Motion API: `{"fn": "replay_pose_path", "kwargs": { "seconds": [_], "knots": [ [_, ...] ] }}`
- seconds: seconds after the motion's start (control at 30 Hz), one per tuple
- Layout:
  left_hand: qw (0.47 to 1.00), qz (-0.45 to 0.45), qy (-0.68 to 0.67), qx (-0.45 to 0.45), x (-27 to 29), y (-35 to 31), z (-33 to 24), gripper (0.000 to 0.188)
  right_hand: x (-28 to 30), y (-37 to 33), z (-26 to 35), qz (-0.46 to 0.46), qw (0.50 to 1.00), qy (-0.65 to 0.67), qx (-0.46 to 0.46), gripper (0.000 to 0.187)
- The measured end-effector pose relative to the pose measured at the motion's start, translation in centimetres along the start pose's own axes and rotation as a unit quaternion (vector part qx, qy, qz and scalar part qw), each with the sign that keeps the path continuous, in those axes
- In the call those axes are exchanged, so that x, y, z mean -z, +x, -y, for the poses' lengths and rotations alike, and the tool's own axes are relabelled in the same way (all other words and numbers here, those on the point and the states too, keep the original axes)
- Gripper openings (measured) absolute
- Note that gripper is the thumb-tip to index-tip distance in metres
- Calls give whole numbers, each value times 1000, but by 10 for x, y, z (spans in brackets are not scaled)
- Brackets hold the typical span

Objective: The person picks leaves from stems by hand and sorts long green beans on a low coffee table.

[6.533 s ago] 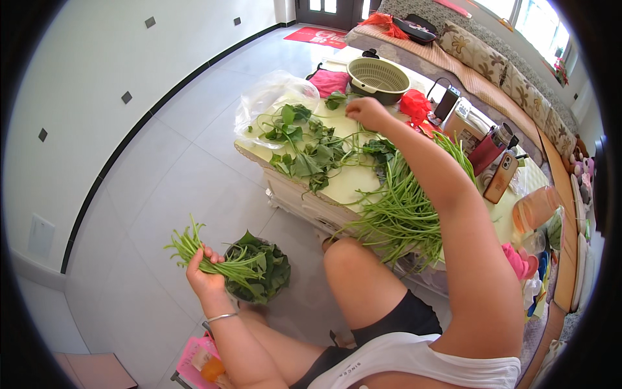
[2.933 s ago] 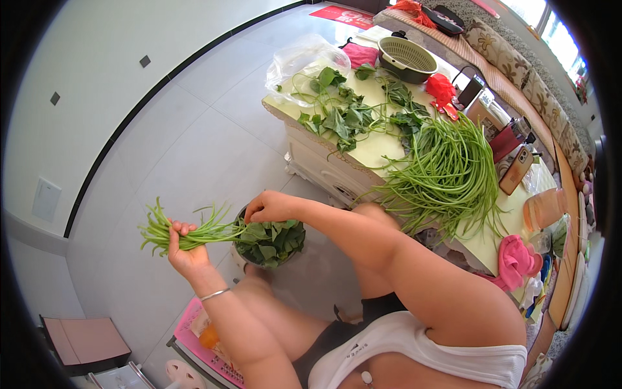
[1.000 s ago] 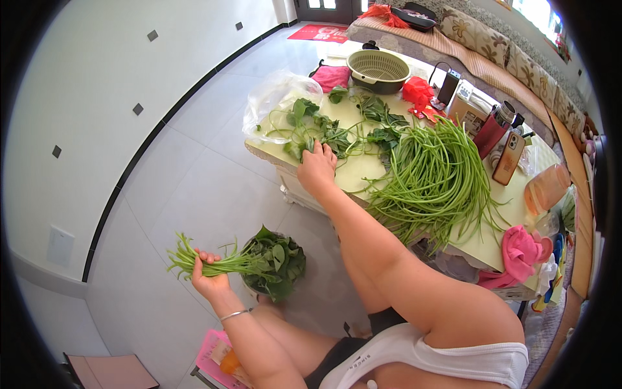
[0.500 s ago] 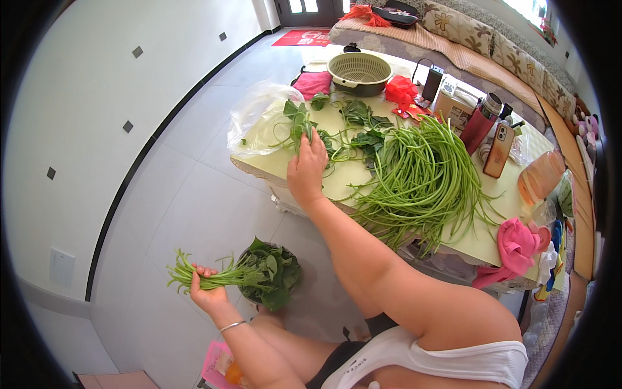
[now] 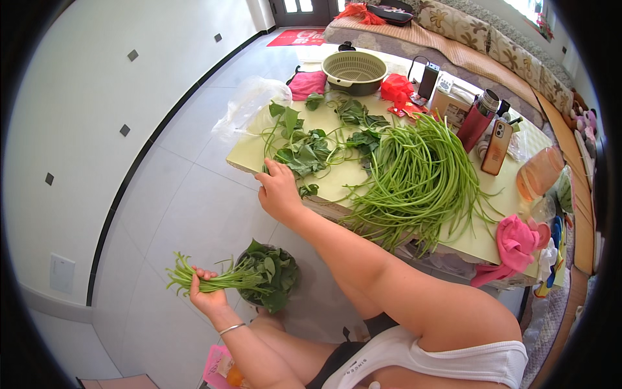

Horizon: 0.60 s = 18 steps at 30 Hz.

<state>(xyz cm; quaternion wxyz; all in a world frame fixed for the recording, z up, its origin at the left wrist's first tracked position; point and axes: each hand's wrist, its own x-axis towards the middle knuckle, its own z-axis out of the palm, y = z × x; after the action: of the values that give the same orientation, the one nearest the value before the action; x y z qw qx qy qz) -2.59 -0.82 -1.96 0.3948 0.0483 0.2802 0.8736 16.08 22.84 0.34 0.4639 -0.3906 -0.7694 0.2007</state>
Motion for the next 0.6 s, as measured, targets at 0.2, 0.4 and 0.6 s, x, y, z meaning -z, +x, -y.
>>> {"fn": "replay_pose_path", "kwargs": {
  "seconds": [0.2,0.4,0.6],
  "knots": [
    [1000,3,1,3,0,-1,-2,18,-4,2,-3,38,987,-113,-106,30],
    [1000,17,1,4,7,0,-4,20,-7,0,-4,75,983,-132,-108,29],
    [1000,-6,7,5,0,0,2,20,-6,0,-9,69,982,-141,-104,27]
  ]
}}
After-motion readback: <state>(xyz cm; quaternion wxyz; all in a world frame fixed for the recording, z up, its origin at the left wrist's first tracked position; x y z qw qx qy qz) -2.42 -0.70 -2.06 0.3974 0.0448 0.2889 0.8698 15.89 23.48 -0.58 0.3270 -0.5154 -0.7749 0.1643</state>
